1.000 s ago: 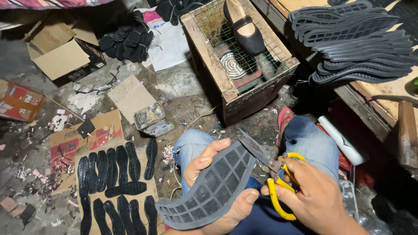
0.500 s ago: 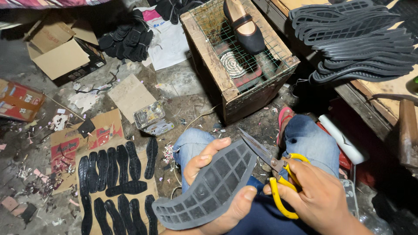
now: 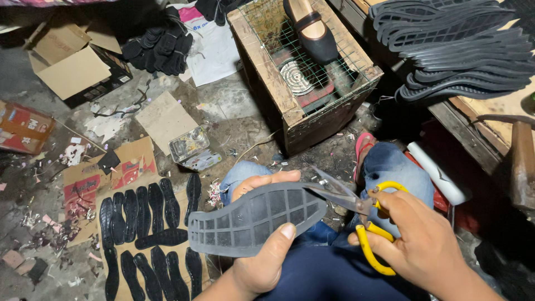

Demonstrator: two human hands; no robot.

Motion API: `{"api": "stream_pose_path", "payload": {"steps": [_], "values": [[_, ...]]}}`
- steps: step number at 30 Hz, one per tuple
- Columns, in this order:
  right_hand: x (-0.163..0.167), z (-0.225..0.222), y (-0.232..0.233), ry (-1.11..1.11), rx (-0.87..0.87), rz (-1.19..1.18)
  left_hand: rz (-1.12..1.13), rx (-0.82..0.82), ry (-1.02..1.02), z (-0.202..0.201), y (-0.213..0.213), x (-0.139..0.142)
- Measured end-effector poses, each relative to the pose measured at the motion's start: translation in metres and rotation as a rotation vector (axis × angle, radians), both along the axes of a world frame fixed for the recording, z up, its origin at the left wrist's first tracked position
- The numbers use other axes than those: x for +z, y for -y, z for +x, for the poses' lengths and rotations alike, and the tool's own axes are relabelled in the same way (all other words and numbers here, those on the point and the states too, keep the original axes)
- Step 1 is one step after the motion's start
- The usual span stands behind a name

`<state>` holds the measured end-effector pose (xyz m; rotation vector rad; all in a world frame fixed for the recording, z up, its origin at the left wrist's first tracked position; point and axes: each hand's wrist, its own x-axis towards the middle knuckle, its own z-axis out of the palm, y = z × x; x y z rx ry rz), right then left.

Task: The person trims the edges of a gray rubber shoe sole using yellow-handled shears. They hold the sole in the left hand and cut along the perimeter, then place the trimmed piece aside and pick up another sole to continue trimming.

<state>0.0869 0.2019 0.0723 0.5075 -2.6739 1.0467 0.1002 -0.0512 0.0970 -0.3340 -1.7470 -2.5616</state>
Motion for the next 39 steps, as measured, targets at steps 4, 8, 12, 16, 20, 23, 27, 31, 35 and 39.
{"api": "stream_pose_path", "payload": {"steps": [4, 8, 12, 16, 20, 23, 27, 31, 35, 39], "values": [[-0.002, -0.003, -0.002, -0.019, 0.012, 0.047, -0.009, -0.005, 0.009, -0.002, -0.001, -0.003], [-0.002, -0.005, -0.001, -0.024, 0.022, 0.047, -0.006, -0.001, 0.004, -0.005, 0.000, -0.007], [-0.001, -0.005, 0.000, 0.040, -0.004, 0.037, -0.034, -0.009, 0.022, -0.005, 0.002, -0.008], [-0.006, -0.005, -0.001, 0.026, -0.012, 0.073, -0.063, -0.017, 0.021, -0.005, 0.003, -0.010], [-0.015, -0.005, 0.000, -0.038, 0.016, 0.083, -0.061, -0.019, 0.011, -0.007, 0.007, -0.015], [-0.017, -0.005, -0.001, 0.076, -0.023, 0.158, -0.067, -0.032, 0.021, -0.008, 0.011, -0.018], [-0.015, -0.005, 0.003, 0.015, -0.013, 0.128, -0.024, -0.043, 0.042, -0.009, 0.014, -0.021], [-0.013, -0.008, 0.004, -0.003, 0.011, 0.130, -0.072, -0.035, 0.070, -0.011, 0.016, -0.023], [-0.022, -0.010, 0.000, 0.100, -0.013, 0.140, -0.087, -0.040, 0.108, -0.017, 0.018, -0.026], [-0.032, -0.009, -0.007, 0.090, 0.010, 0.160, -0.110, -0.038, 0.121, -0.022, 0.021, -0.029]]}}
